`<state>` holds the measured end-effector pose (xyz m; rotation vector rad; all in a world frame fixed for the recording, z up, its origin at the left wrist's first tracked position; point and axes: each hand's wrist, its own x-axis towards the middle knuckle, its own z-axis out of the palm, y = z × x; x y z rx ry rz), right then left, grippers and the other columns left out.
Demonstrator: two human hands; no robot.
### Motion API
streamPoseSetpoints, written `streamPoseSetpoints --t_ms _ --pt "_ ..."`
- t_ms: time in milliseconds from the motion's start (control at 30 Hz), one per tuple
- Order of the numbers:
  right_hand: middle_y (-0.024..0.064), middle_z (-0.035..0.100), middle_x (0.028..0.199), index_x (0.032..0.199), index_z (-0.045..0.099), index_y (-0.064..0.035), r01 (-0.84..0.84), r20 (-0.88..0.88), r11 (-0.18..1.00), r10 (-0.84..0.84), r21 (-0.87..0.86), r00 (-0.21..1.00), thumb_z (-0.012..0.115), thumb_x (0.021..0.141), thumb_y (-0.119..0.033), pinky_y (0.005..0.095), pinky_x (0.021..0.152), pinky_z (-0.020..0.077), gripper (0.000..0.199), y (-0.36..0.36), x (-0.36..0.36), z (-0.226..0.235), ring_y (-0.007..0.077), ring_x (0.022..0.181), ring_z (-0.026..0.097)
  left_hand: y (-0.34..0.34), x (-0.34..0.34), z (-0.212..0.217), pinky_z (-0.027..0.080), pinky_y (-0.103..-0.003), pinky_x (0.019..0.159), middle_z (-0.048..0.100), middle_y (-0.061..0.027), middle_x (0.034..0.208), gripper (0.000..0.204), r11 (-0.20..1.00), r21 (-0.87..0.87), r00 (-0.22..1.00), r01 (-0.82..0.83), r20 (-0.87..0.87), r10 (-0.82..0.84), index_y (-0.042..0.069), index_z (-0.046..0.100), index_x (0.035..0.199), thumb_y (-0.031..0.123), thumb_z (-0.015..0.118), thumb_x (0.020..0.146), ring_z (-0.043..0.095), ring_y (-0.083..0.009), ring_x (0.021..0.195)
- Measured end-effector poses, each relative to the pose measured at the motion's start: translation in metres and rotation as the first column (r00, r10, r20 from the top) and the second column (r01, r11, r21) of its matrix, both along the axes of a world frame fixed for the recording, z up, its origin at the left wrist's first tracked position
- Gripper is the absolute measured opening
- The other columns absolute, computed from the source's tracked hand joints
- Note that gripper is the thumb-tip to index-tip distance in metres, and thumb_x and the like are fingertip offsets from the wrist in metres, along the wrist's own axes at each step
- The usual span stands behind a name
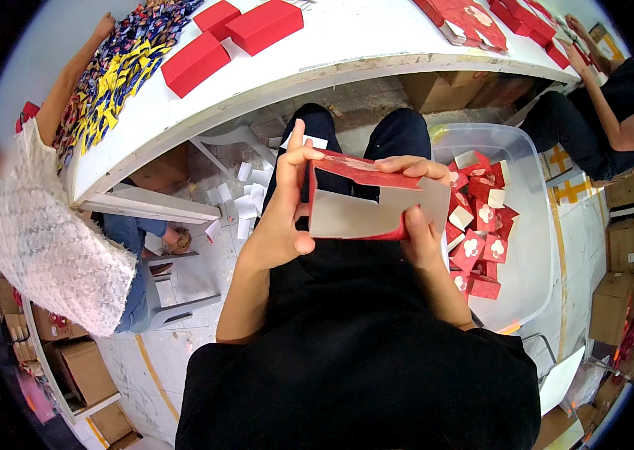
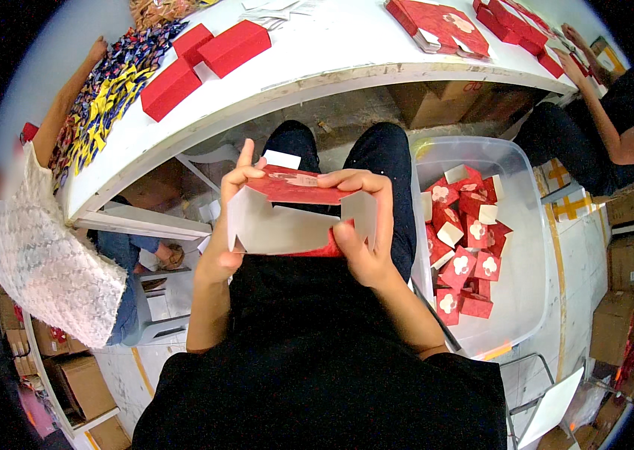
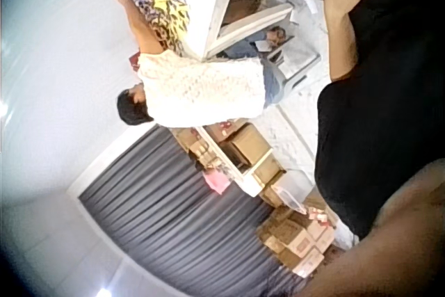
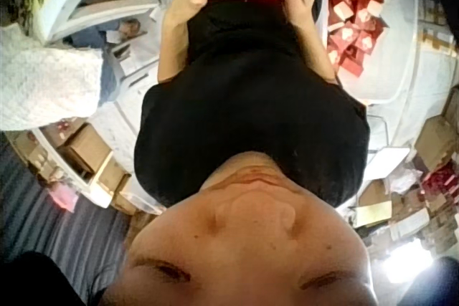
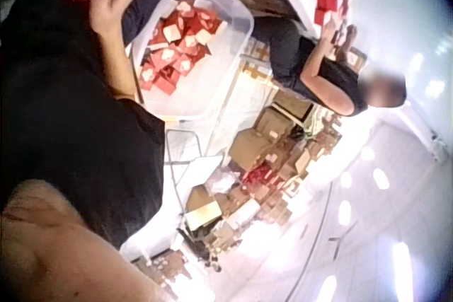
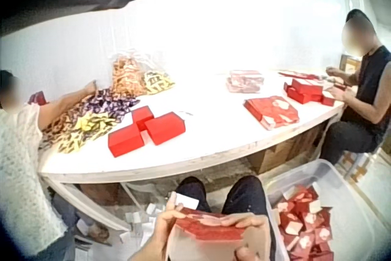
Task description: The person assembles red floral-patterned gift boxes by hand, folding the cardboard sides and inserting white lining pieces.
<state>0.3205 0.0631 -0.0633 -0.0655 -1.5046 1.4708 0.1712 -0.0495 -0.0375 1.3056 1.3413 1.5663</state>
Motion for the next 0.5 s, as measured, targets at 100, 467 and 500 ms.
streamPoseSetpoints --t_ms 100,467,500 --pt "0.0189 0.052 0.106 0.104 0.039 0.0003 0.061 0.066 0.998 -0.063 0.030 0.996 0.047 0.087 -0.019 0.0355 0.091 0.0343 0.027 0.000 0.007 0.005 0.0238 0.099 0.049 0.000 0.009 0.006 0.046 -0.038 0.084 0.009 -0.0235 0.142 0.107 0.998 -0.013 0.998 -0.064 -0.028 0.064 0.007 0.025 0.128 0.077 0.059 0.055 0.027 -0.0332 0.127" --pt "0.0170 0.055 0.108 0.115 0.046 0.0040 0.183 0.278 0.961 -0.238 0.208 0.931 0.039 0.086 -0.010 0.0327 0.089 0.0390 0.033 -0.003 0.021 0.013 0.0242 0.097 0.055 0.004 0.024 -0.005 0.039 -0.032 0.087 0.046 -0.0154 0.109 0.039 0.966 0.046 0.900 -0.256 -0.352 0.255 0.001 0.037 0.119 0.010 0.050 0.083 0.051 -0.0235 0.097" --pt "0.0180 0.055 0.110 0.120 0.044 0.0044 0.203 0.270 0.950 -0.265 0.236 0.926 0.038 0.085 -0.009 0.0340 0.089 0.0392 0.038 -0.008 0.019 0.014 0.0252 0.098 0.055 0.006 0.022 -0.007 0.040 -0.032 0.086 0.046 -0.0153 0.108 0.038 0.963 0.055 0.894 -0.262 -0.362 0.264 0.001 0.037 0.118 0.008 0.050 0.083 0.052 -0.0228 0.095"
